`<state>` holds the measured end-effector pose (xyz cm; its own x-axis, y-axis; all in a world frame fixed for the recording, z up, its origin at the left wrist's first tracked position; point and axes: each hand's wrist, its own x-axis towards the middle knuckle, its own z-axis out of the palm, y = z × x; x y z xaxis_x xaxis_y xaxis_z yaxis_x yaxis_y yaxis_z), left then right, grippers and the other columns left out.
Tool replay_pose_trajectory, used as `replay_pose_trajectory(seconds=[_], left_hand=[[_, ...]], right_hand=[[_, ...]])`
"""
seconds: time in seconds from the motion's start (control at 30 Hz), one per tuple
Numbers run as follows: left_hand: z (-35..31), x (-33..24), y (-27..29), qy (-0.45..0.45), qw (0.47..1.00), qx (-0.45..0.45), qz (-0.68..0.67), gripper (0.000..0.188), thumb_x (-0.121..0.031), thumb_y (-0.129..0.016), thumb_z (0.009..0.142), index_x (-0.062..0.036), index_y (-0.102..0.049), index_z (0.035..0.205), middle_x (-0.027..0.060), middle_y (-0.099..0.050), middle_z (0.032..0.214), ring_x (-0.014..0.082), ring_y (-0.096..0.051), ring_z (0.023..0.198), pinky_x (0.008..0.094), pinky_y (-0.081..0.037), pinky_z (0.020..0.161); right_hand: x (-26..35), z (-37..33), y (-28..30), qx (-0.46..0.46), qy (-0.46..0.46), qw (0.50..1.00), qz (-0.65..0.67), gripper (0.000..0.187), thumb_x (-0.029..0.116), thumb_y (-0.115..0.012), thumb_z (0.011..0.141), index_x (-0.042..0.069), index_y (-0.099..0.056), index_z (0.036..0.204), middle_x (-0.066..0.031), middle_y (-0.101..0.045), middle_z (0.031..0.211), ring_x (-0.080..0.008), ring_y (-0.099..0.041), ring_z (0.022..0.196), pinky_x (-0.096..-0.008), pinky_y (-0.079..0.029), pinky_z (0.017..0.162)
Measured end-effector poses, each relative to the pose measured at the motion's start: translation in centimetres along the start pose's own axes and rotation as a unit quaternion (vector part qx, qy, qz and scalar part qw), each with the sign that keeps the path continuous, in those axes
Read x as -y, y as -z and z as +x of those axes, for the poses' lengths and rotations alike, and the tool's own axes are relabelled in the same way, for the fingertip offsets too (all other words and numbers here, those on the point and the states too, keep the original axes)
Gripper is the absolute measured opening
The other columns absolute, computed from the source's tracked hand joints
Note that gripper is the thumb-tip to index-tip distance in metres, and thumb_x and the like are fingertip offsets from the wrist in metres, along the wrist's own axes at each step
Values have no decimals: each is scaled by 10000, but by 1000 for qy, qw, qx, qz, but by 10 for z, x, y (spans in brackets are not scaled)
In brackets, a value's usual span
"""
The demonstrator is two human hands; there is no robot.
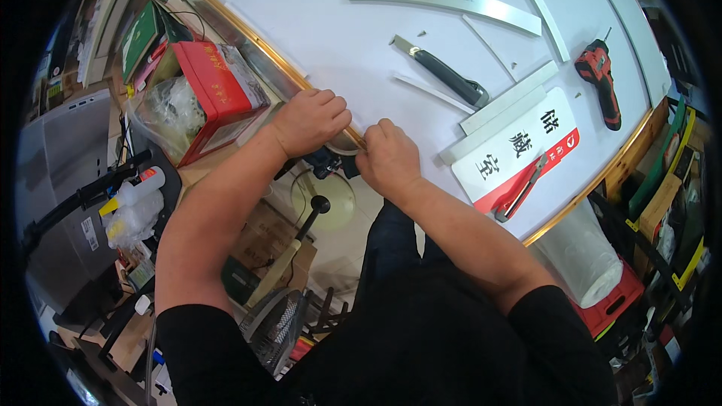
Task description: The person retrieves a utility knife and cuts a gold trim strip along a white board edge. They apply adhesive to the trim, press it into place, and use a cordless drill to fasten screws along the board edge. The person also handles white plastic corner pieces and aligns them with the trim.
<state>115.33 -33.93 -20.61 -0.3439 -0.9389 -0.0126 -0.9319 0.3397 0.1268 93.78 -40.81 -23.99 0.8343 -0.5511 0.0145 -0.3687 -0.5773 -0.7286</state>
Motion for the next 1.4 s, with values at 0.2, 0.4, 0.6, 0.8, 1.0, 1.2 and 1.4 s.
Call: replay_pose_trajectory(seconds=[0.2,0.4,0.6,0.8,1.0,1.2,1.4], left_hand=[[8,7,5,-12,999,39,-20,98,-163,-631,812,-117,-563,865,57,-568,896,253,-610,889,378,-504,780],[16,7,11,-25,998,50,-30,110,-150,-645,810,-111,-562,870,61,-570,903,265,-601,896,387,-485,810],[21,6,9,-45,996,79,-26,103,-153,-648,802,-108,-567,844,54,-573,894,256,-602,898,382,-462,836],[26,9,7,-45,992,107,-47,77,-124,-658,790,-107,-609,847,53,-611,900,249,-626,918,384,-466,862],[30,11,5,-53,991,119,-42,78,-113,-665,787,-104,-622,852,59,-625,901,253,-637,926,383,-471,867],[28,9,6,-46,990,125,-48,115,-129,-666,792,-88,-582,859,75,-598,906,283,-615,912,410,-477,861],[27,12,11,-44,991,116,-51,105,-156,-661,829,-107,-586,883,63,-601,925,269,-616,925,399,-481,851]], right_hand=[[2,0,7,29,-14,999,-14,211,118,-734,803,34,-585,927,-154,-587,960,-361,-643,865,-466,-554,718],[0,-1,31,135,-26,988,-65,266,230,-755,859,18,-627,958,-155,-649,923,-351,-684,838,-460,-576,705],[6,33,37,300,-15,945,-128,178,190,-671,893,35,-721,964,-156,-760,887,-334,-750,836,-432,-595,720],[11,42,41,354,-37,927,-120,230,180,-629,885,19,-755,990,-181,-777,941,-369,-759,874,-478,-601,755],[8,38,36,328,-48,937,-106,211,182,-620,881,30,-746,957,-197,-770,931,-378,-757,869,-488,-602,757],[2,26,31,285,-37,954,-90,209,194,-593,907,35,-719,958,-190,-762,927,-375,-751,834,-484,-600,734],[2,18,32,256,-44,961,-97,204,192,-593,920,26,-705,957,-187,-748,899,-363,-745,803,-470,-600,718]])
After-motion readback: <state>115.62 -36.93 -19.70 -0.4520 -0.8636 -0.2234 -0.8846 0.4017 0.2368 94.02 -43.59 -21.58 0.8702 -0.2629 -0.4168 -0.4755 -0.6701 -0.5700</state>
